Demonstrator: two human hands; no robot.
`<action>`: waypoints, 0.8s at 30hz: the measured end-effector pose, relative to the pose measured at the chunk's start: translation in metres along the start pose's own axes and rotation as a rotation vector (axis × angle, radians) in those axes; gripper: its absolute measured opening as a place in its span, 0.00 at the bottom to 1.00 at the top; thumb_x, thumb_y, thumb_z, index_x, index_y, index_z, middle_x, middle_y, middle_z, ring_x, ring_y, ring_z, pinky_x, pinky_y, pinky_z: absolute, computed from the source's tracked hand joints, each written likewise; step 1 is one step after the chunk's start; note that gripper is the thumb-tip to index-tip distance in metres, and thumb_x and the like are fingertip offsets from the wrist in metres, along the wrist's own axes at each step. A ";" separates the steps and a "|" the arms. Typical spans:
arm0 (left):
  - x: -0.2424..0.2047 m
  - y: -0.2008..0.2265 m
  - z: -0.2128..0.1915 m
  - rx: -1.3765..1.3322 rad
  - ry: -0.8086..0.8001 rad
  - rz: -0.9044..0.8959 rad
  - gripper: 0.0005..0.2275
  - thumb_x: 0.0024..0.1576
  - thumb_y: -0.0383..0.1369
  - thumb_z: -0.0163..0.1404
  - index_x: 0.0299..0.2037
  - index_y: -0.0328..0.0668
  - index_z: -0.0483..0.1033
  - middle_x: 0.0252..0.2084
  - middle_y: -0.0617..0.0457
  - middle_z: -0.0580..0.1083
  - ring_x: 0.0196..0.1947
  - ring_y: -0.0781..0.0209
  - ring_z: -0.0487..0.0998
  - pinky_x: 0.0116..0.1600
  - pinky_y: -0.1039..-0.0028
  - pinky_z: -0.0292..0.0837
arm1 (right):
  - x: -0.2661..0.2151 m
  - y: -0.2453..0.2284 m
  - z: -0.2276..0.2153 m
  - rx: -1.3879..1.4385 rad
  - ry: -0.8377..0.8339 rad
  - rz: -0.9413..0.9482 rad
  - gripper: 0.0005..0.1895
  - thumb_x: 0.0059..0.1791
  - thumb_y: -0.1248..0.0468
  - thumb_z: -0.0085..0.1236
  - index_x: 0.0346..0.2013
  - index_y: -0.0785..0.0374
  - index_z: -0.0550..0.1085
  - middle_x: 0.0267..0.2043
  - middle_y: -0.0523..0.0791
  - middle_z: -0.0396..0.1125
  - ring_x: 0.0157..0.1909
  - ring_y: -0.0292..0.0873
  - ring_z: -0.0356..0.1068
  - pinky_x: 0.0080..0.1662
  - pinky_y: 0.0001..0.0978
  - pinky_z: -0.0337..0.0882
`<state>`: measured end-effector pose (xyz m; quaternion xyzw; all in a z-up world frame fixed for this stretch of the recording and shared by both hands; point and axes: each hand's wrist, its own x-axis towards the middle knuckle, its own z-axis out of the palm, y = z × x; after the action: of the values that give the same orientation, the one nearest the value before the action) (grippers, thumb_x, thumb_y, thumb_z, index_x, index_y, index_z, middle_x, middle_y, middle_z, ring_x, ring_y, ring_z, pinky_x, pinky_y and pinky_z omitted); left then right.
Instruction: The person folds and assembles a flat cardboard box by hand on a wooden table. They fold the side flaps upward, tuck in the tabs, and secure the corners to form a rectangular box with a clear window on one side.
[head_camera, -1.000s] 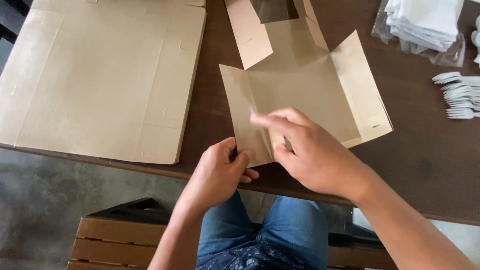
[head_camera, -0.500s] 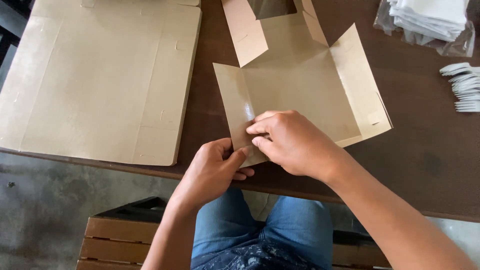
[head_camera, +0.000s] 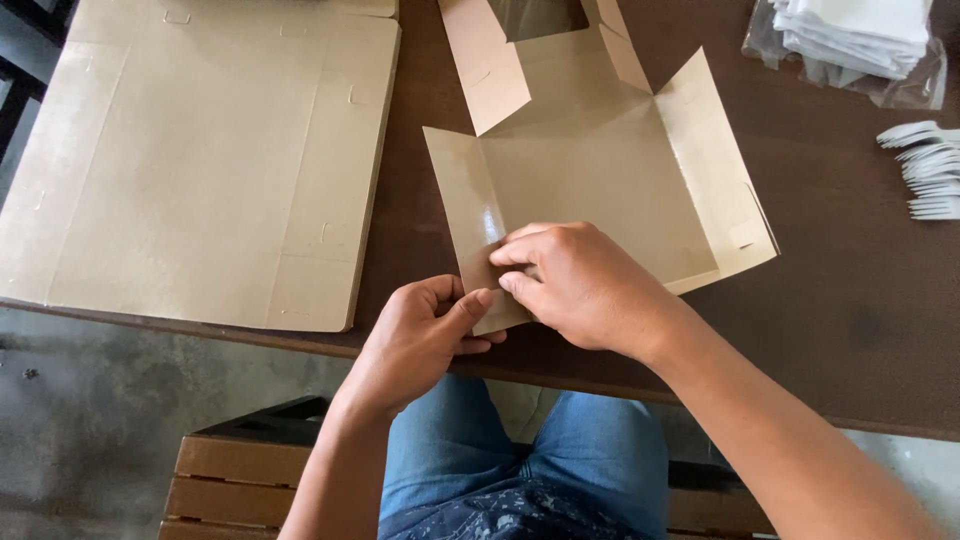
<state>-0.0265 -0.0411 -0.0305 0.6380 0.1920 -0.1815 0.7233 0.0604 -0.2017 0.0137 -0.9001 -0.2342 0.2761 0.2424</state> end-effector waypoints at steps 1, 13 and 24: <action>0.001 -0.003 0.000 0.000 0.001 -0.001 0.18 0.61 0.35 0.53 0.48 0.17 0.78 0.38 0.28 0.80 0.36 0.49 0.85 0.43 0.66 0.86 | 0.000 0.000 0.001 0.001 -0.001 -0.001 0.15 0.52 0.64 0.52 0.52 0.60 0.80 0.55 0.47 0.75 0.55 0.49 0.76 0.55 0.38 0.77; 0.027 -0.045 -0.013 -0.011 -0.030 0.086 0.18 0.61 0.38 0.54 0.39 0.20 0.79 0.29 0.38 0.77 0.32 0.56 0.82 0.38 0.67 0.85 | 0.002 0.000 0.000 0.004 0.020 -0.015 0.12 0.52 0.65 0.52 0.45 0.61 0.81 0.46 0.47 0.78 0.47 0.50 0.79 0.49 0.40 0.79; -0.009 -0.001 0.005 -0.126 0.003 0.000 0.11 0.61 0.36 0.52 0.36 0.32 0.79 0.33 0.50 0.78 0.37 0.60 0.83 0.47 0.72 0.85 | -0.026 -0.018 -0.017 0.026 0.017 0.024 0.44 0.51 0.48 0.52 0.78 0.50 0.45 0.77 0.45 0.51 0.65 0.55 0.66 0.60 0.52 0.68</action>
<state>-0.0344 -0.0464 -0.0262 0.5914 0.2041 -0.1681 0.7618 0.0469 -0.2071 0.0465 -0.9018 -0.2178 0.2744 0.2530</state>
